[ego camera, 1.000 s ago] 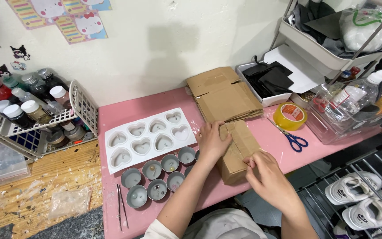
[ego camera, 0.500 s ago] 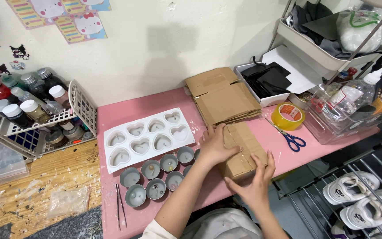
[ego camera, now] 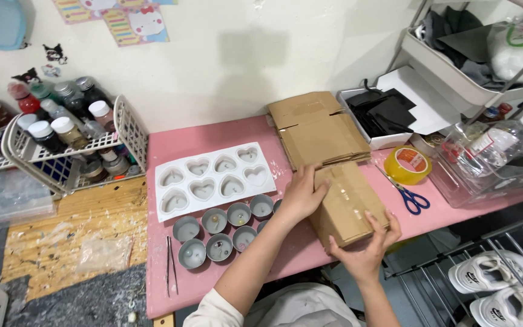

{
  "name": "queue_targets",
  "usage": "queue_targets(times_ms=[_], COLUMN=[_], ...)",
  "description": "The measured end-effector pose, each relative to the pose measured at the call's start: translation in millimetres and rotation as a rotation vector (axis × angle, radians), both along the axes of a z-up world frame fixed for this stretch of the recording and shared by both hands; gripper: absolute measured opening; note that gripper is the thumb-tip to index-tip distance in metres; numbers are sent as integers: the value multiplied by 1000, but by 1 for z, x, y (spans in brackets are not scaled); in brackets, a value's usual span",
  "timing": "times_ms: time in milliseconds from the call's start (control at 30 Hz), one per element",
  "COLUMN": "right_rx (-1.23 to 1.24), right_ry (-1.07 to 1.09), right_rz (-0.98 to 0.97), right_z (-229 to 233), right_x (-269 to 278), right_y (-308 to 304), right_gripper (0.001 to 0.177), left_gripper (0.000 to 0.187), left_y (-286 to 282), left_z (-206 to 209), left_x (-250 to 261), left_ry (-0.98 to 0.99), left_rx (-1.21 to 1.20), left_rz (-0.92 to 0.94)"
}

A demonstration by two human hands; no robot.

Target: Packing candle tins and silicone molds into shipping boxes.

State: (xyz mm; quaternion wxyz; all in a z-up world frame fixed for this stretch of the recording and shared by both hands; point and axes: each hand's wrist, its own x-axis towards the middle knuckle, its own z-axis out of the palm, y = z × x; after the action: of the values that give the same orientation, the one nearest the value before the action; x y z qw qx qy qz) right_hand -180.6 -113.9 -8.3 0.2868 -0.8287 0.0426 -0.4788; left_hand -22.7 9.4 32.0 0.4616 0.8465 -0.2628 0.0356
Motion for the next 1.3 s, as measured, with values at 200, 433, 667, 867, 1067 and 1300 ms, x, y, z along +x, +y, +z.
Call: queue_targets(times_ms=[200,433,667,867,1067,1300], right_rx=[-49,-151,-284,-323,-372,-307], right_ry=[-13,26,177,237,300,389], right_rz=[155,558,823,980,948,830], right_z=[46,84,64,64,16,14], right_x=[42,212,370,402,424,401], right_y=[-30,-19,31,55,28,47], right_gripper=[95,92,95,89,70,58], left_gripper=[50,28,18,14,14,18], left_y=[24,45,51,50,49,47], left_z=[14,-6,9,11,9,-2], left_x=[-34,-47,-47,-41,-39,-33], left_ry=[-326,-589,-401,-297,7,81], left_rx=[-461,-537,-488,-564,-487,-301], left_rz=[115,179,-35,10,12,3])
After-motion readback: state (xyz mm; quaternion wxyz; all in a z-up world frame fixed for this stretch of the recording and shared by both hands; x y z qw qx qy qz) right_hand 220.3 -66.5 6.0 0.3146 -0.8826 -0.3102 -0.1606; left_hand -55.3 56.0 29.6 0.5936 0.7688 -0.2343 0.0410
